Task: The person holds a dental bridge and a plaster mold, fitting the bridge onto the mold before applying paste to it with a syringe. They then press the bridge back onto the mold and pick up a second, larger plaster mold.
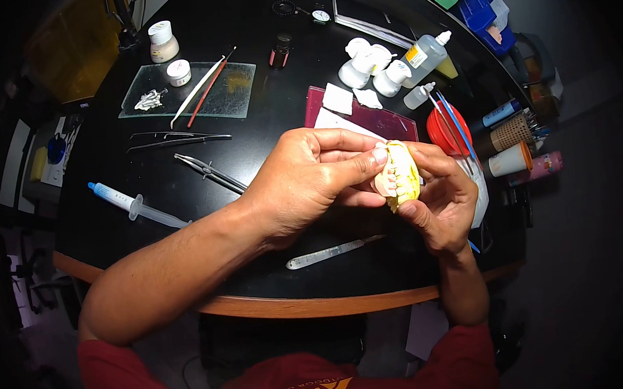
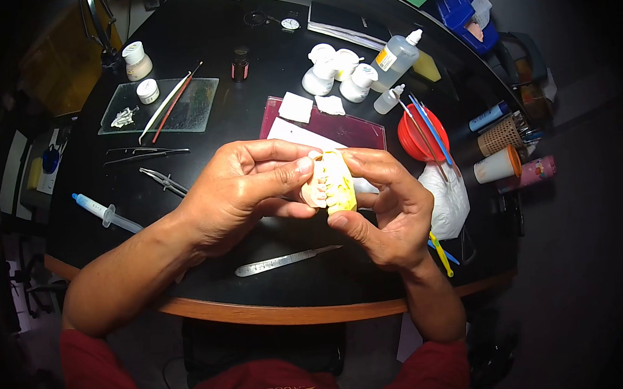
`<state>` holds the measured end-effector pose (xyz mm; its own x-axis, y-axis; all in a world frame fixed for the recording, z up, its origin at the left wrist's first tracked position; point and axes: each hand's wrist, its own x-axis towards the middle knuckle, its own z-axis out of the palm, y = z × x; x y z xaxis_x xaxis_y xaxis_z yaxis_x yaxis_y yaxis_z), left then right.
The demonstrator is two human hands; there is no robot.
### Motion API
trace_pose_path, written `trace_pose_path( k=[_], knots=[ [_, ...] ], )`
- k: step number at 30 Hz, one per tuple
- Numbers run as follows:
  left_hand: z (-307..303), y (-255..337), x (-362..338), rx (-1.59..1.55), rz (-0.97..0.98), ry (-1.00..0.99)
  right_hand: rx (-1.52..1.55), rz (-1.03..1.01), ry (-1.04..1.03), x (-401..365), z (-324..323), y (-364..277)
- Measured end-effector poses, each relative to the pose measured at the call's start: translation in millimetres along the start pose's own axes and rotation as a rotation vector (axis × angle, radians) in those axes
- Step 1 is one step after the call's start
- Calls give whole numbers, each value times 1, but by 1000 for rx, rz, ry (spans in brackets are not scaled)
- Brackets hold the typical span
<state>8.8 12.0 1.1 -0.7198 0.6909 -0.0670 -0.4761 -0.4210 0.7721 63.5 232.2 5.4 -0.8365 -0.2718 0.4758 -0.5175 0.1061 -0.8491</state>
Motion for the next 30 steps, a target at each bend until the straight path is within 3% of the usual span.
trace_pose_path(
  k=[15, 30],
  knots=[
    [0, 0, 0, 1, -95, 15, -23, 29, 44, -2, 1, -2],
    [2, 5, -1, 41, -20, -10, -49, -54, -2, 2, -1, -3]
  ],
)
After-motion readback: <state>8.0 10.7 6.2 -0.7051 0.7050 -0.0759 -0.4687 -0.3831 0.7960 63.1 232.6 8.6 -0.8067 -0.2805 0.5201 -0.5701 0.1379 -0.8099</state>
